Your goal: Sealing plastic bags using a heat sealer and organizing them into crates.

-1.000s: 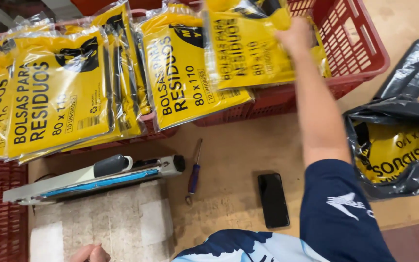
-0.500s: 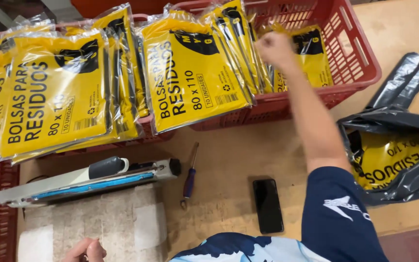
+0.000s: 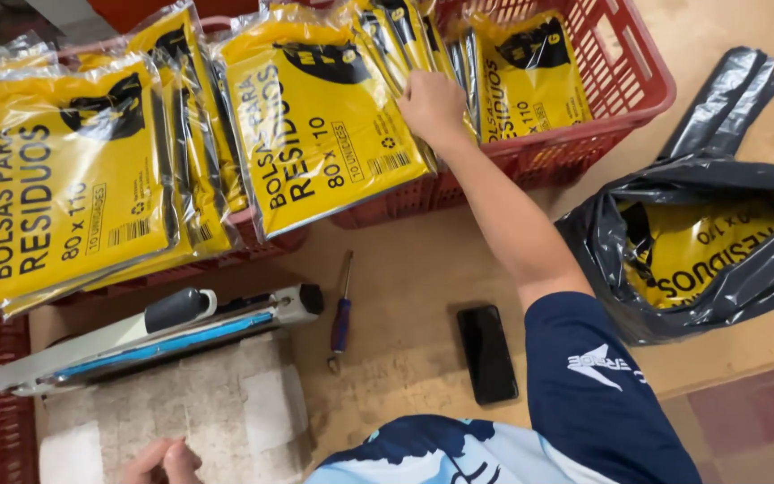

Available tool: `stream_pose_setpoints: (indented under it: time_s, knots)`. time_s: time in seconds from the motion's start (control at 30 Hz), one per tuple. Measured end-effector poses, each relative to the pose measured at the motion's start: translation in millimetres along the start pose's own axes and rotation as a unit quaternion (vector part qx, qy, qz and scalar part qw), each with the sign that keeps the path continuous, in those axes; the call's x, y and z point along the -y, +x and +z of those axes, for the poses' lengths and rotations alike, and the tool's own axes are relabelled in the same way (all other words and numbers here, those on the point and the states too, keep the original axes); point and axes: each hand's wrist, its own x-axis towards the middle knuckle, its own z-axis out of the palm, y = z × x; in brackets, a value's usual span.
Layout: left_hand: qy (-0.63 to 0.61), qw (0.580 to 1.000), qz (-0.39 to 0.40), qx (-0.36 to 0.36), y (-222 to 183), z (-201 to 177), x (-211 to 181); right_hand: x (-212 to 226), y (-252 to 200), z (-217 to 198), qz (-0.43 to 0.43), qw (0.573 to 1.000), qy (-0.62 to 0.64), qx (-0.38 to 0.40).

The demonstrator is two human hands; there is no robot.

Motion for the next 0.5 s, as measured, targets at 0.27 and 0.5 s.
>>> stream_pose_setpoints:
  time_s: [0.27, 0.5]
  knots:
    - [-0.139, 0.983, 0.111, -0.043, 0, 19, 27, 24, -21, 3, -0.04, 0.984, -0.171, 0.014]
    - [-0.193, 0.97, 0.133, -0.061, -8, 19, 22, 63, -33, -20, 0.023, 0.988, -0.1, 0.118]
